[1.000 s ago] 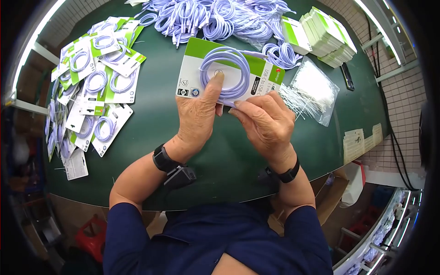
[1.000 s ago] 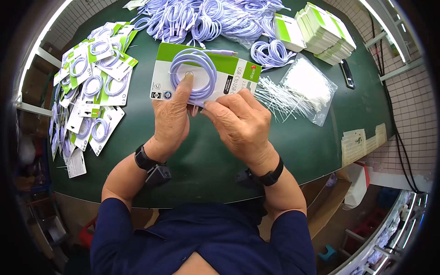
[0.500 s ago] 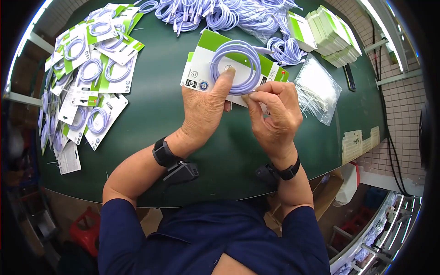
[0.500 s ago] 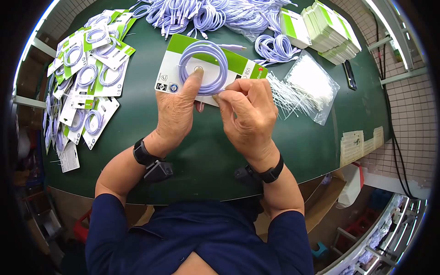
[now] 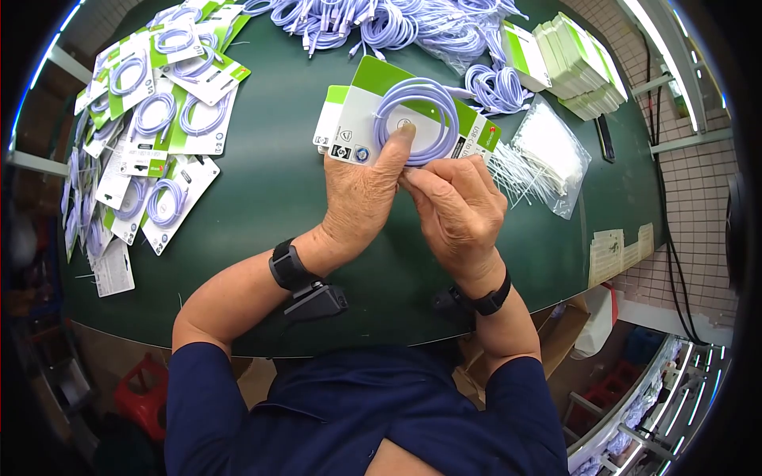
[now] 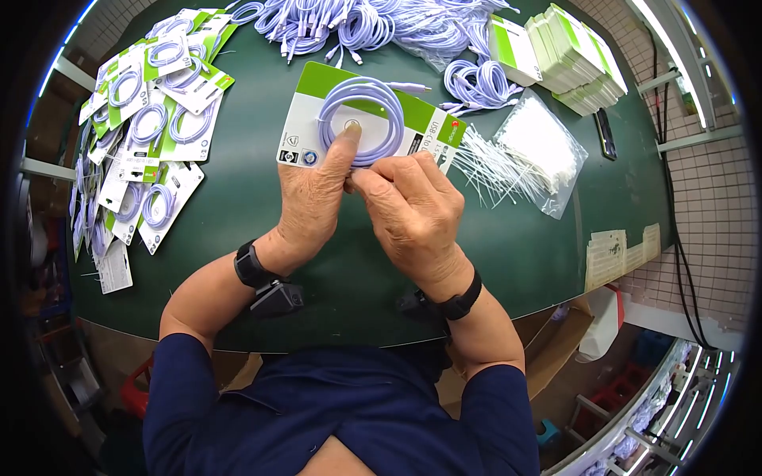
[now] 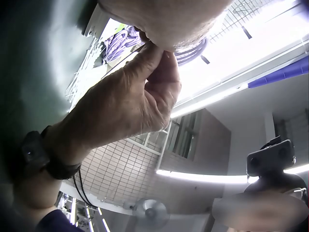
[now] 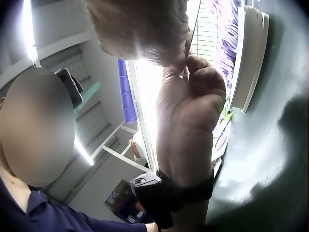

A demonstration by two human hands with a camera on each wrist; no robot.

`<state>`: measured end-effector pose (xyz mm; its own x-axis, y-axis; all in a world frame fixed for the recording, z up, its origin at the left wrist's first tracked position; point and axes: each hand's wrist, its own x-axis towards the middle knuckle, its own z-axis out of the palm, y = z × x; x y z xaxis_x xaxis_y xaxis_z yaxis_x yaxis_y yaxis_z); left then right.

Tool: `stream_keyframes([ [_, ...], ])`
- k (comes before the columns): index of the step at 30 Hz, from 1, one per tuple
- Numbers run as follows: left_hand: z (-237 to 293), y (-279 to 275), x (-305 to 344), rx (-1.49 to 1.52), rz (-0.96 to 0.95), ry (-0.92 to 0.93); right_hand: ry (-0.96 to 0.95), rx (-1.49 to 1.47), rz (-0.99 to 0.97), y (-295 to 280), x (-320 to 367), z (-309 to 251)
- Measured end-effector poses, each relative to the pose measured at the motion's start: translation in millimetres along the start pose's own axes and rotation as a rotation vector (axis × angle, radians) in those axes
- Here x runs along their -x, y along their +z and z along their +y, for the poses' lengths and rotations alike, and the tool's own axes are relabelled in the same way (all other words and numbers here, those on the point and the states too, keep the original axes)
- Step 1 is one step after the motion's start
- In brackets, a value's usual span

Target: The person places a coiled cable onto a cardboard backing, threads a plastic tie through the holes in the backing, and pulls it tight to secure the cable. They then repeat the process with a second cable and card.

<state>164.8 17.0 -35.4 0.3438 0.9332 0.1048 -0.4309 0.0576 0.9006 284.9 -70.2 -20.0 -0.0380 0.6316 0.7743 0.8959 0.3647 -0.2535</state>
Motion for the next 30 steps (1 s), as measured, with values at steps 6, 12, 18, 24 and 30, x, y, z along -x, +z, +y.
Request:
stream_keyframes([
  [6, -6.4, -1.7, -2.8, 0.022, -0.006, 0.009, 0.013, -0.035, 0.000, 5.3, -0.6, -5.5],
  [12, -1.3, 0.4, -2.1, 0.047, 0.001, 0.036, 0.017, -0.278, 0.053, 8.6, 5.6, -5.3],
  [18, -1.1, -1.9, 2.7, 0.008, -0.035, 0.024, 0.008, -0.149, 0.021, 8.2, 4.3, -2.2],
  [24, 1.6, -1.2, 6.3, 0.028, -0.068, -0.046, 0.064, -0.068, 0.047, 5.0, -0.7, -2.9],
  [30, 9.0, 4.8, 7.2, 0.130, -0.060, -0.093, 0.047, -0.014, 0.032, 0.9, 0.1, 3.4],
])
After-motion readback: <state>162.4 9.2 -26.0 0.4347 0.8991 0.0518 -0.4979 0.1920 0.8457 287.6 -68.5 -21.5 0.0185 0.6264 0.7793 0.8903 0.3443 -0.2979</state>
